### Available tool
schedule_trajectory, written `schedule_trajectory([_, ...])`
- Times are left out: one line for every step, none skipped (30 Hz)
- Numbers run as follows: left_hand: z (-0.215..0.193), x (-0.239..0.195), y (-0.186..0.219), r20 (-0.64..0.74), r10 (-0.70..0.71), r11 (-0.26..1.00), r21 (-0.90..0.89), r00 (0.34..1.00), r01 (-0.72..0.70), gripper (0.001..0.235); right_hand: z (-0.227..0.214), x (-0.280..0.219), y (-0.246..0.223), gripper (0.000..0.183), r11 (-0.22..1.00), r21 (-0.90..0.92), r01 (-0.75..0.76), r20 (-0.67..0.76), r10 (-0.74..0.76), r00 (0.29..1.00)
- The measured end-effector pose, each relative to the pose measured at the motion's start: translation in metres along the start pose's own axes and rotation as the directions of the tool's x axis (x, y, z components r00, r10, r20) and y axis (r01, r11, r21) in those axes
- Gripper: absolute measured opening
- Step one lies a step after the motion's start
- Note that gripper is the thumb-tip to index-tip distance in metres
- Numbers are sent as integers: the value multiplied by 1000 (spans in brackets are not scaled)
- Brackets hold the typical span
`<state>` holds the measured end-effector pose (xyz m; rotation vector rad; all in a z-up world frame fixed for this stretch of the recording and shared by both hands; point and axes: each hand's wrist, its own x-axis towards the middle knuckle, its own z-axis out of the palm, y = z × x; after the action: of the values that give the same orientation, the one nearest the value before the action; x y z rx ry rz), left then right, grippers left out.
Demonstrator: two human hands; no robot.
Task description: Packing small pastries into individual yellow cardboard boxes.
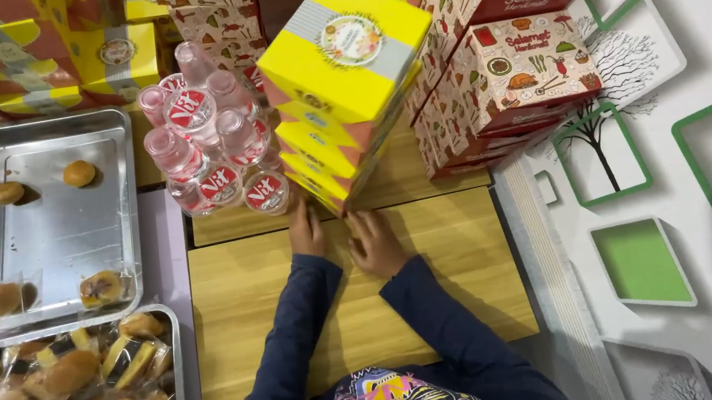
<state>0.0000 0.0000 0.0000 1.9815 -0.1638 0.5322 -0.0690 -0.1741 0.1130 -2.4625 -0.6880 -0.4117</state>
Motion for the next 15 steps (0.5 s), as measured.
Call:
schedule_trajectory([-12, 7, 24, -3, -1, 1000, -1, 1000, 1, 50, -1, 0, 0, 52, 1000, -1, 2, 1, -2, 1000])
schedule_trajectory([-23, 13, 48, 28, -12, 998, -58, 1000, 14, 53, -3, 0, 1, 55, 999, 12, 37, 24, -37, 999])
schedule_trajectory([-35, 17, 73, 60, -26, 993, -116, 998, 33, 57, -4, -1, 0, 58, 997, 25, 70, 50, -71, 996])
schedule_trajectory([-31, 18, 62, 58, -30, 992, -118, 998, 36, 57, -1, -1, 5, 58, 997, 25, 71, 54, -72, 996])
schedule_trajectory([-28, 18, 52, 133, -7, 993, -114, 991, 22, 70, 3, -3, 8, 50, 998, -5, 61, 66, -60, 996])
schedule_trajectory([-24, 17, 42, 208, 16, 994, -111, 978, 8, 83, 7, -5, 11, 44, 998, -35, 50, 77, -48, 996])
schedule_trajectory([-29, 20, 51, 209, 11, 994, -109, 978, 12, 83, 5, -4, 8, 44, 998, -32, 49, 80, -47, 996])
schedule_trajectory([-34, 24, 62, 260, 12, 995, -94, 966, 13, 98, 2, -3, 5, 34, 997, -58, 47, 74, -43, 996])
schedule_trajectory([-39, 28, 72, 310, 12, 997, -78, 951, 12, 112, 0, -2, 2, 26, 995, -85, 45, 66, -40, 997])
schedule_trajectory([-38, 28, 70, 311, 9, 997, -75, 950, 15, 112, 3, -3, 5, 26, 996, -81, 45, 68, -39, 997])
schedule_trajectory([-37, 29, 68, 312, 32, 999, -46, 949, -19, 112, 7, -5, 8, 32, 991, -118, 56, 69, -48, 996])
schedule_trajectory([-37, 29, 66, 315, 55, 998, -17, 948, -53, 112, 10, -7, 10, 39, 986, -154, 67, 69, -57, 996])
schedule_trajectory([-35, 29, 63, 313, 53, 999, -16, 948, -50, 112, 14, -9, 13, 39, 986, -152, 69, 72, -58, 996])
schedule_trajectory([-34, 29, 60, 328, 61, 998, -11, 943, -60, 106, 18, -10, 16, 44, 985, -160, 65, 79, -53, 995])
schedule_trajectory([-32, 29, 58, 342, 70, 997, -6, 937, -72, 100, 22, -12, 19, 50, 984, -168, 61, 86, -47, 995])
